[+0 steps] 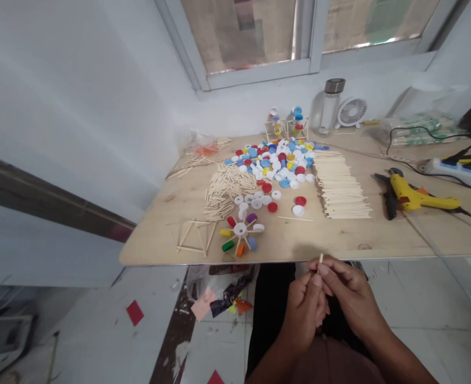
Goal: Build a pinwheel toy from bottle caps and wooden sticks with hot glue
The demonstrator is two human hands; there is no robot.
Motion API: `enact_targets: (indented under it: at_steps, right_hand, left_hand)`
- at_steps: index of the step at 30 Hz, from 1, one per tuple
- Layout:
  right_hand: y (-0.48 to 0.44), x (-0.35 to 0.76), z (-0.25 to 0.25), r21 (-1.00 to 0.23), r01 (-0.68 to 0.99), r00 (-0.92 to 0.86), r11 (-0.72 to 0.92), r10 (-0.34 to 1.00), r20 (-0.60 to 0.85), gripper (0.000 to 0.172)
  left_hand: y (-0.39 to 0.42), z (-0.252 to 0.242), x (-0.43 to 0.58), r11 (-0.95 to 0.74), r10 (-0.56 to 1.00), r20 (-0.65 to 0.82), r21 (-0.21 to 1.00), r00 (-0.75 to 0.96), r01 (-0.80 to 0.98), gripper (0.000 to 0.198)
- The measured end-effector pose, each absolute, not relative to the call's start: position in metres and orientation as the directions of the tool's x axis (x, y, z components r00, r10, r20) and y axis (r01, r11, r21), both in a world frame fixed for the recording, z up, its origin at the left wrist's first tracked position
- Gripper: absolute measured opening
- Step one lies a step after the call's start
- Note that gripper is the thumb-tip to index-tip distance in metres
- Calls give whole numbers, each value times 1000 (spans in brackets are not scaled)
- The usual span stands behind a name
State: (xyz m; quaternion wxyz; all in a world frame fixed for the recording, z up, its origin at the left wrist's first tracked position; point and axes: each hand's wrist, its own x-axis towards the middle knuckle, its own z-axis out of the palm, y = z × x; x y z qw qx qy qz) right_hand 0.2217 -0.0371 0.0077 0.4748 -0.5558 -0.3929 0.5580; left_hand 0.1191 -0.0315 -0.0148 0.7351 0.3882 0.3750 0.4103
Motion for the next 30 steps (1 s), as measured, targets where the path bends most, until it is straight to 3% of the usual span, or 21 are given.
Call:
enact_targets:
  at_steps: [8, 19, 27, 30]
  right_hand:
    - [-35, 227, 11, -993, -10, 305, -116, 945, -114, 28]
    - [-44, 218, 7, -961, -77, 70, -265, 960, -270, 36]
    - [-34, 237, 10, -987, 66, 252, -148, 959, -127, 33]
    - [-33, 235, 13, -985, 64, 271, -159, 953, -136, 36]
  left_hand:
    - [-42, -17, 116, 358, 854, -250, 919, 457, -166, 53]
    - [-42, -15, 111, 404, 854, -279, 887, 439, -222, 53]
    - [-43, -14, 104, 345, 844, -285, 937, 455, -53, 46]
    - [-43, -12, 103, 312, 858, -278, 950, 432, -10, 45]
